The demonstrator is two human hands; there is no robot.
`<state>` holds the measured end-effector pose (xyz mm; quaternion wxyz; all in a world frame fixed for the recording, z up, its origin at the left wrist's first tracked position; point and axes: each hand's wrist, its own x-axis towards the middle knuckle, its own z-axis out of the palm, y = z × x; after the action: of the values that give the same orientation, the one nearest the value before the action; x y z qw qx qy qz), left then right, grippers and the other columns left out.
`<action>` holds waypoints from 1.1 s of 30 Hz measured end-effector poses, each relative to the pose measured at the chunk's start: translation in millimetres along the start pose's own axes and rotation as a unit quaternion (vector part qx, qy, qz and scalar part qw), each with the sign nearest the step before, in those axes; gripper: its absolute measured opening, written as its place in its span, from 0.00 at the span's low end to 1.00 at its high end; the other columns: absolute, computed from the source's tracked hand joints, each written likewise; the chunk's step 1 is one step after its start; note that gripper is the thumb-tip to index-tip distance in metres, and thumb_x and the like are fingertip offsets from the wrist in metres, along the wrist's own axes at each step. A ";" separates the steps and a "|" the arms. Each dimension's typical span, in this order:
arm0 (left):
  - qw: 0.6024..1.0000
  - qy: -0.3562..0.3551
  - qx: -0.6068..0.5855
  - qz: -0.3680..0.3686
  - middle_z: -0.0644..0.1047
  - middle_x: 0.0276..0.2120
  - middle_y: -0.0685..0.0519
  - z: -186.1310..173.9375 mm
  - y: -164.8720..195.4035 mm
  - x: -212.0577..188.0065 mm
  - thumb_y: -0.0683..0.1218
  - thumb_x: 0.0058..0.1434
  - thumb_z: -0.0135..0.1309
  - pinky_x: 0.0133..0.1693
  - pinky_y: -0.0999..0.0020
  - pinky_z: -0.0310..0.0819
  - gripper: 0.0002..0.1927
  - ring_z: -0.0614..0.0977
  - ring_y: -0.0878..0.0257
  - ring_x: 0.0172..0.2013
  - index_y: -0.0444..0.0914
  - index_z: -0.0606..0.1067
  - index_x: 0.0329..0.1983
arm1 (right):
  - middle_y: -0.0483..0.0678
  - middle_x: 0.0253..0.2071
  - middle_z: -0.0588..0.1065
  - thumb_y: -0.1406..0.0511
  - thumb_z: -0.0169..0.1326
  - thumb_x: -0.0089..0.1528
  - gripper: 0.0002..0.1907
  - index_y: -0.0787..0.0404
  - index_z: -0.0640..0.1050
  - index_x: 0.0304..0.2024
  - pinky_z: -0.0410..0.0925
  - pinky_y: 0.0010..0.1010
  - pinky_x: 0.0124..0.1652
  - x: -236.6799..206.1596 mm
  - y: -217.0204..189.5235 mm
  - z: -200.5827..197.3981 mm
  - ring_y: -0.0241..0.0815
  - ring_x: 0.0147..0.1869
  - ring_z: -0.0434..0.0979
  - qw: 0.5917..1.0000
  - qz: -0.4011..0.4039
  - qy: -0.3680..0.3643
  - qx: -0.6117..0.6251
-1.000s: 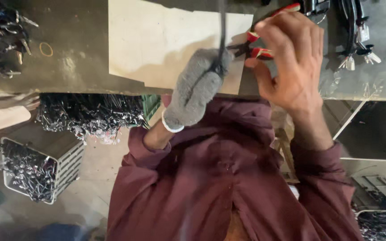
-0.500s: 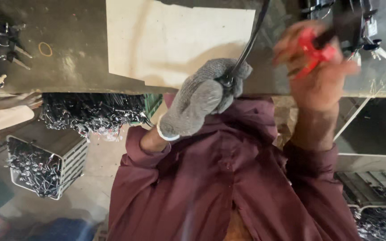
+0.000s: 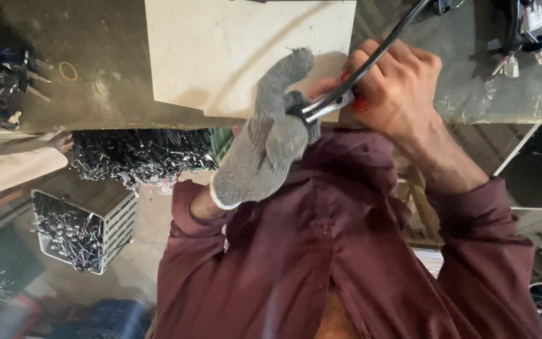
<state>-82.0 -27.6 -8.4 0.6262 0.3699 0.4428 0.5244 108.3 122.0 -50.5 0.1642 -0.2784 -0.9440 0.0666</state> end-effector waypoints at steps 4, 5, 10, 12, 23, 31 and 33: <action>0.980 -0.003 0.185 0.074 0.76 0.50 0.51 2.8 5.1 3.5 0.55 0.80 0.52 0.49 0.73 0.80 0.34 0.81 0.65 0.46 0.38 0.50 0.77 | 0.46 0.34 0.72 0.61 0.68 0.60 0.18 0.60 0.70 0.37 0.66 0.33 0.32 -1.8 5.1 6.0 0.44 0.37 0.74 0.982 -0.052 0.049 0.177; 0.965 0.016 0.242 0.099 0.77 0.52 0.49 6.0 2.9 5.0 0.54 0.78 0.55 0.51 0.72 0.81 0.35 0.82 0.63 0.49 0.39 0.51 0.77 | 0.46 0.34 0.72 0.64 0.66 0.59 0.15 0.60 0.73 0.41 0.66 0.31 0.30 -5.3 2.5 5.9 0.43 0.36 0.73 0.985 -0.025 0.021 0.169; 0.894 0.114 0.409 0.143 0.77 0.53 0.47 14.7 -12.7 8.5 0.46 0.69 0.65 0.51 0.67 0.80 0.38 0.83 0.56 0.49 0.40 0.58 0.76 | 0.49 0.37 0.72 0.65 0.65 0.50 0.21 0.61 0.70 0.41 0.67 0.39 0.34 -21.6 -14.8 4.8 0.50 0.41 0.74 0.980 0.051 -0.009 0.191; 0.893 0.130 0.413 0.126 0.79 0.49 0.51 17.1 -18.7 7.5 0.41 0.67 0.64 0.47 0.67 0.79 0.39 0.82 0.58 0.44 0.38 0.58 0.77 | 0.48 0.36 0.71 0.64 0.67 0.54 0.20 0.59 0.69 0.40 0.65 0.39 0.34 -26.6 -19.9 3.3 0.49 0.41 0.75 0.983 0.081 -0.021 0.165; 0.870 0.125 0.449 0.159 0.78 0.53 0.46 17.9 -25.4 2.0 0.43 0.65 0.66 0.50 0.61 0.77 0.40 0.81 0.51 0.47 0.35 0.57 0.74 | 0.50 0.35 0.71 0.61 0.65 0.58 0.20 0.65 0.71 0.45 0.66 0.41 0.34 -29.4 -25.2 -10.2 0.51 0.39 0.74 0.973 0.079 -0.067 0.206; 0.860 0.135 0.471 0.141 0.78 0.54 0.49 20.0 -35.7 -2.9 0.44 0.70 0.65 0.50 0.61 0.77 0.37 0.81 0.52 0.49 0.35 0.58 0.75 | 0.47 0.35 0.72 0.64 0.65 0.57 0.15 0.61 0.73 0.42 0.65 0.39 0.33 -36.5 -33.2 -13.9 0.47 0.39 0.75 0.976 0.117 -0.052 0.174; 0.822 0.147 0.531 0.143 0.77 0.57 0.48 19.9 -40.2 -3.8 0.46 0.69 0.65 0.53 0.59 0.75 0.36 0.80 0.51 0.52 0.35 0.61 0.74 | 0.47 0.32 0.71 0.65 0.65 0.53 0.15 0.60 0.72 0.37 0.64 0.40 0.31 -39.8 -34.5 -13.6 0.48 0.37 0.75 0.980 0.122 -0.061 0.142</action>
<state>-50.2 -38.4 -38.4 0.1781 0.6227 0.6820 0.3396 127.2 71.8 -41.1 0.1346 -0.3604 -0.8921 0.2368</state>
